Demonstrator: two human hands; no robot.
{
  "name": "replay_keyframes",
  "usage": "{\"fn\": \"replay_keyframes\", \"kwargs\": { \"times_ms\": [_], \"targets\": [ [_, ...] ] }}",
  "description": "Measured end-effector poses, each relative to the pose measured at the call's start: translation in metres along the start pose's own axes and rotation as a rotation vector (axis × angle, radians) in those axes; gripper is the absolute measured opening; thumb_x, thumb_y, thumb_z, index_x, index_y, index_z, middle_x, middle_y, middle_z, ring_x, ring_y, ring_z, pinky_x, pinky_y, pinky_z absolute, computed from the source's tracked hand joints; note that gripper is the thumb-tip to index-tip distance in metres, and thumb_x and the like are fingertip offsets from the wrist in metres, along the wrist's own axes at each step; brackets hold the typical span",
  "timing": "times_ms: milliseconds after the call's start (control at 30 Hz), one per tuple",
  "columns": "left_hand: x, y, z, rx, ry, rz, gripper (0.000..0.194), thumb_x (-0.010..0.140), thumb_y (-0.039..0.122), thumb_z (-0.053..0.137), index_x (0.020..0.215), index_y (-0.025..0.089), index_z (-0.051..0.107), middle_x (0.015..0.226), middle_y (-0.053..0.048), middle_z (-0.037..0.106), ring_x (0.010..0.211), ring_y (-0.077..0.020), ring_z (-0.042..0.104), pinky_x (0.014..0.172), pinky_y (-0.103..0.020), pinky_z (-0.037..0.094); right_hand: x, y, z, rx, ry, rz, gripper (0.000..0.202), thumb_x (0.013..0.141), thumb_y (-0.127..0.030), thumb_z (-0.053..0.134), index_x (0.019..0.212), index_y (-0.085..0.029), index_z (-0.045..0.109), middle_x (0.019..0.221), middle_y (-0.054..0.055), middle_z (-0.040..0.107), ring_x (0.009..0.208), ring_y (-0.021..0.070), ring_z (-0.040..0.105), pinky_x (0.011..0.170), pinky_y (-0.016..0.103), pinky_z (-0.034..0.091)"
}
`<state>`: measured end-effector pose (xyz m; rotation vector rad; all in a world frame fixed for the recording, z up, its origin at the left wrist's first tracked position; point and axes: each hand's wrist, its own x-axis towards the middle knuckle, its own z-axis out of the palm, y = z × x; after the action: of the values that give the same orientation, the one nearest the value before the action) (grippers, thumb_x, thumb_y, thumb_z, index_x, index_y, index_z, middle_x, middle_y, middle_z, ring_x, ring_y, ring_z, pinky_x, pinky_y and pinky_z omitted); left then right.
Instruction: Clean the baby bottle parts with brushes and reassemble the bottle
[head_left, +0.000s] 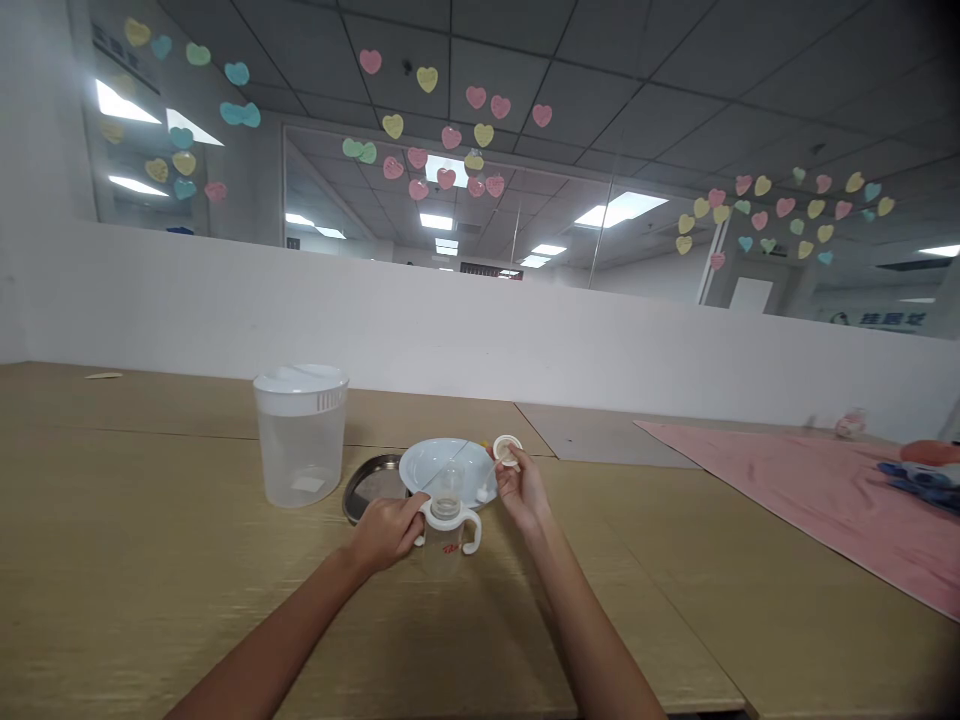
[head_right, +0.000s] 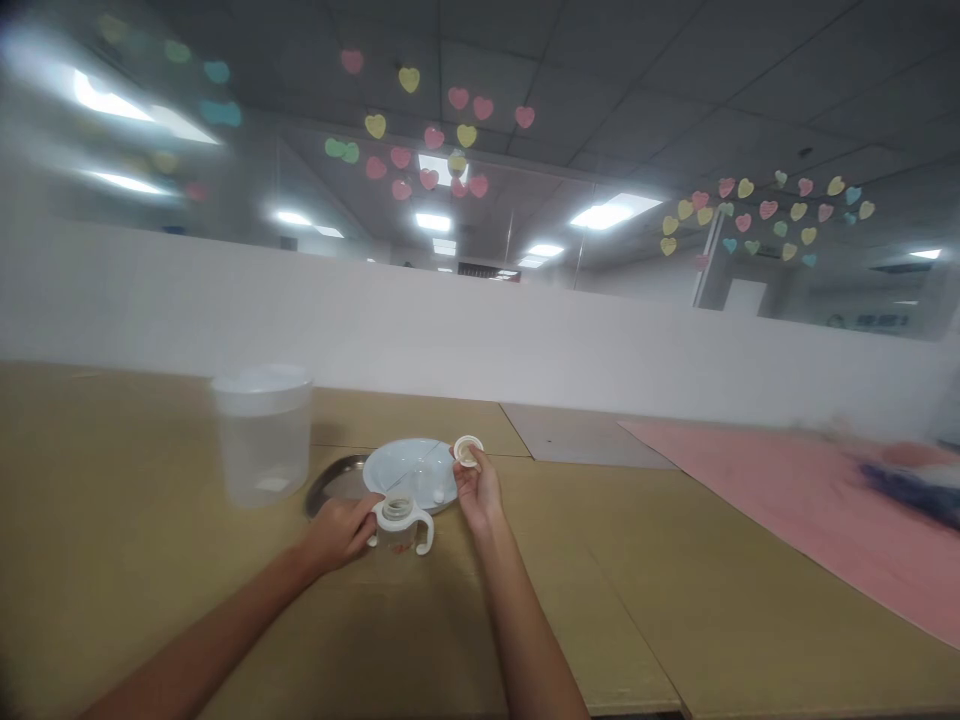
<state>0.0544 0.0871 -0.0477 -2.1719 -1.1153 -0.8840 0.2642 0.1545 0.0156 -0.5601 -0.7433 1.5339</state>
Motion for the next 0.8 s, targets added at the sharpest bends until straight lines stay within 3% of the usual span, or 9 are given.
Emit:
{"fn": "replay_keyframes", "kwargs": {
  "times_ms": [233, 400, 633, 800],
  "targets": [
    [0.000, 0.000, 0.000, 0.000, -0.010, -0.014, 0.022, 0.084, 0.015, 0.031, 0.090, 0.015, 0.053, 0.055, -0.001, 0.058, 0.048, -0.0136, 0.056, 0.046, -0.022, 0.032, -0.004, 0.003, 0.003, -0.065, 0.015, -0.082, 0.025, 0.056, -0.029, 0.072, 0.068, -0.016, 0.054, 0.052, -0.005, 0.053, 0.041, 0.0051, 0.043, 0.034, 0.014, 0.033],
    [0.000, 0.000, 0.000, -0.007, -0.018, -0.019, 0.022, 0.084, 0.015, 0.032, 0.089, 0.016, 0.053, 0.054, 0.000, 0.058, 0.047, -0.0131, 0.055, 0.046, -0.022, 0.033, -0.007, 0.004, 0.008, -0.182, 0.041, -0.185, 0.028, 0.055, -0.033, 0.071, 0.071, -0.016, 0.057, 0.052, -0.005, 0.052, 0.038, 0.0053, 0.042, 0.033, 0.017, 0.030],
    [0.000, 0.000, -0.001, 0.005, 0.009, 0.001, 0.023, 0.085, 0.015, 0.031, 0.090, 0.015, 0.053, 0.056, -0.001, 0.060, 0.047, -0.0147, 0.056, 0.046, -0.023, 0.032, -0.013, 0.003, 0.013, -0.292, 0.081, -0.203, 0.025, 0.057, -0.035, 0.069, 0.065, -0.014, 0.058, 0.041, -0.008, 0.041, 0.034, 0.0020, 0.029, 0.031, 0.015, 0.018],
    [0.000, 0.001, -0.002, 0.004, -0.029, -0.015, 0.022, 0.084, 0.015, 0.033, 0.091, 0.016, 0.053, 0.060, -0.001, 0.063, 0.050, -0.0150, 0.058, 0.047, -0.023, 0.033, -0.012, 0.005, 0.013, -0.240, 0.076, -0.177, 0.029, 0.056, -0.034, 0.072, 0.070, -0.014, 0.058, 0.045, -0.008, 0.045, 0.034, 0.0012, 0.031, 0.030, 0.014, 0.022]
  ]
}}
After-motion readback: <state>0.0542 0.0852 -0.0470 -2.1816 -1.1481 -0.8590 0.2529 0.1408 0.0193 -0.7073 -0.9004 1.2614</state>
